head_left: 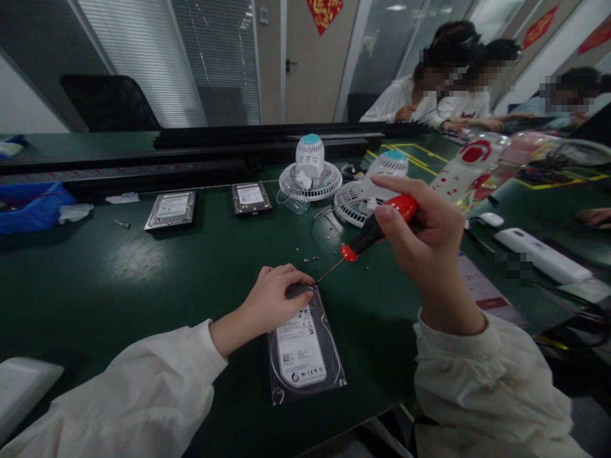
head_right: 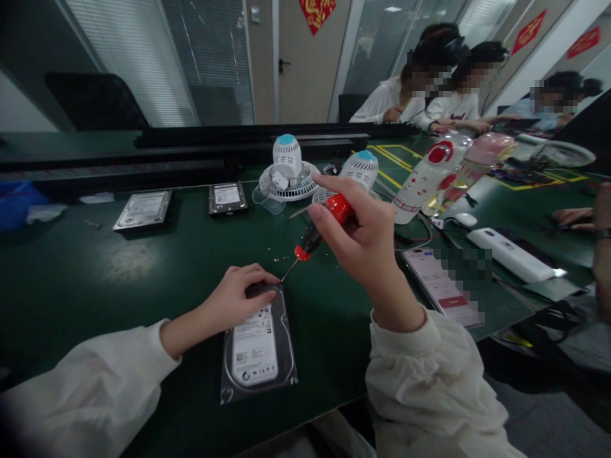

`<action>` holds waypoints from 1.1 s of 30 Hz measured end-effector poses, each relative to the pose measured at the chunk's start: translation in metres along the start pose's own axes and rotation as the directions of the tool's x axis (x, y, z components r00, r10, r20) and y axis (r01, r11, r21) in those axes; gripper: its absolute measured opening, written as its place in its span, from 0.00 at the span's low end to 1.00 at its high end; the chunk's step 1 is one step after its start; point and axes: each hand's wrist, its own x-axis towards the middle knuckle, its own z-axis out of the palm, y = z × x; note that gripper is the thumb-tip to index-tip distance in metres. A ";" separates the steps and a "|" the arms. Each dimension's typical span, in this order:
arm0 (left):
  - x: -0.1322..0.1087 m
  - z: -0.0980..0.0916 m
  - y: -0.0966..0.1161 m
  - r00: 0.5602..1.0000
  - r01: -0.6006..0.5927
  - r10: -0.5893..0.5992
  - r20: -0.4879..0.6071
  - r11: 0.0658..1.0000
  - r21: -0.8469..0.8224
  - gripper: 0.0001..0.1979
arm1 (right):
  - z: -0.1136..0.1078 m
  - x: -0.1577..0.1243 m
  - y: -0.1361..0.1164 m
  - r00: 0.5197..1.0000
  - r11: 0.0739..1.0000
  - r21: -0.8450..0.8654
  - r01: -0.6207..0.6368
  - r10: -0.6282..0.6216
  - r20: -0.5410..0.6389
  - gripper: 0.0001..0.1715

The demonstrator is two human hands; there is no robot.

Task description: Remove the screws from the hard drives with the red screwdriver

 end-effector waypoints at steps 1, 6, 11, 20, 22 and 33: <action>0.000 0.000 0.000 1.000 0.001 -0.001 0.003 1.000 0.000 0.15 | 0.000 0.000 0.001 1.000 1.000 0.005 0.004 -0.004 -0.002 0.19; 0.000 -0.001 0.000 1.000 0.005 -0.005 0.011 1.000 -0.003 0.15 | 0.002 0.000 0.008 0.999 0.990 0.137 0.046 -0.049 0.016 0.18; 0.000 0.000 0.001 1.000 0.002 -0.001 0.006 1.000 -0.013 0.14 | 0.005 0.000 0.005 0.999 0.976 0.214 0.049 -0.045 -0.025 0.08; 0.000 0.000 0.000 1.000 -0.003 0.003 -0.005 1.000 -0.008 0.13 | 0.002 -0.002 -0.004 0.997 0.990 0.126 -0.067 0.071 -0.027 0.11; 0.000 0.000 0.000 1.000 -0.006 0.005 -0.006 1.000 -0.010 0.13 | 0.000 -0.004 -0.002 0.997 0.984 0.160 -0.078 0.078 0.008 0.14; 0.000 0.002 -0.004 1.000 -0.007 0.007 -0.010 1.000 -0.001 0.14 | -0.003 0.000 -0.005 0.998 0.996 -0.076 0.050 -0.046 0.047 0.18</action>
